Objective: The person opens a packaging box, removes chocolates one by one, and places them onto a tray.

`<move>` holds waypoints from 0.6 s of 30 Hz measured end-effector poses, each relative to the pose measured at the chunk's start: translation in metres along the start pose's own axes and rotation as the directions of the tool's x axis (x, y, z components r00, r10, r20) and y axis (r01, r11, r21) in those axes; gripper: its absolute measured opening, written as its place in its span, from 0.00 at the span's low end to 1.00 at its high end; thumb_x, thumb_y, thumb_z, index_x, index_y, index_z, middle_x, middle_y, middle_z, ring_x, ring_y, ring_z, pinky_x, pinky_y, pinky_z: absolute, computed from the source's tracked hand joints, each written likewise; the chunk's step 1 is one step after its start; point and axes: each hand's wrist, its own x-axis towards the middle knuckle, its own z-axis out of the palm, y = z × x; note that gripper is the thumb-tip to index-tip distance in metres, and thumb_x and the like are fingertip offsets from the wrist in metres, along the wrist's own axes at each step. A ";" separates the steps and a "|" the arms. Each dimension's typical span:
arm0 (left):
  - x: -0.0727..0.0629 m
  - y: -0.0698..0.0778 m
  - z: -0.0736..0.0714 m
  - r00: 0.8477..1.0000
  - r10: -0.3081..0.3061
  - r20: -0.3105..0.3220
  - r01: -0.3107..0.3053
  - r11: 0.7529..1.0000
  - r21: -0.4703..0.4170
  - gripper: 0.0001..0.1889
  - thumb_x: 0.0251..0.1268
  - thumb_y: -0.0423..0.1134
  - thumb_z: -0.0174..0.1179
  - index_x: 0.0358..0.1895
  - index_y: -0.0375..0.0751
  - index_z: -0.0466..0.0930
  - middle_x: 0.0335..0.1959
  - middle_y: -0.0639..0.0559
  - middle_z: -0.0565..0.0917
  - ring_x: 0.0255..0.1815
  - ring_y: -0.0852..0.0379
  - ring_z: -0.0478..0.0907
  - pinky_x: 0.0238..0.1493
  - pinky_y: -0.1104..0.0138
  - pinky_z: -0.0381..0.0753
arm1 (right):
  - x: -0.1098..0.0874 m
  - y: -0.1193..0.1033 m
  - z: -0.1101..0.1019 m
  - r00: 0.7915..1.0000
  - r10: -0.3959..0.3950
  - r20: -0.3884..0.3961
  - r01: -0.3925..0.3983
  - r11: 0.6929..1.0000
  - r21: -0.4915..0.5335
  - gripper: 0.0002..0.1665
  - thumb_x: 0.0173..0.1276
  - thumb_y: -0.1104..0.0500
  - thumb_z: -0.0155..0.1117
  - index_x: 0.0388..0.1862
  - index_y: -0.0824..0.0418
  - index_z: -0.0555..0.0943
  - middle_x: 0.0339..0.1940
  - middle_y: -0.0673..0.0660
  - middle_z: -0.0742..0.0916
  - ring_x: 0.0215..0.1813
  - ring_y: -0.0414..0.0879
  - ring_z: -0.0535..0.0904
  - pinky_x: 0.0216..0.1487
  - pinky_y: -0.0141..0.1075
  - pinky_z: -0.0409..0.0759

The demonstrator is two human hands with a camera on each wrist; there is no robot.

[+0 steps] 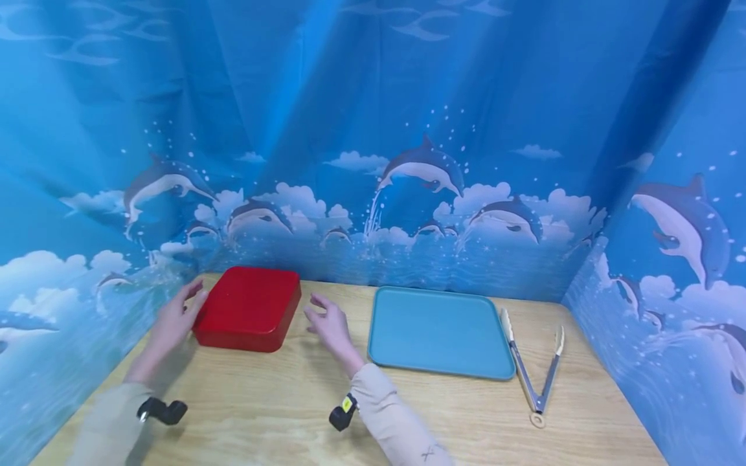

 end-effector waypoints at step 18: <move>-0.005 -0.025 -0.004 0.990 -0.079 0.118 0.083 0.996 -0.032 0.26 0.84 0.42 0.41 0.69 0.20 0.67 0.64 0.20 0.71 0.65 0.25 0.69 0.65 0.38 0.69 | 0.011 0.008 0.058 0.997 0.075 -0.019 -0.077 0.991 -0.112 0.38 0.70 0.63 0.68 0.75 0.72 0.66 0.61 0.65 0.83 0.39 0.44 0.87 0.38 0.34 0.87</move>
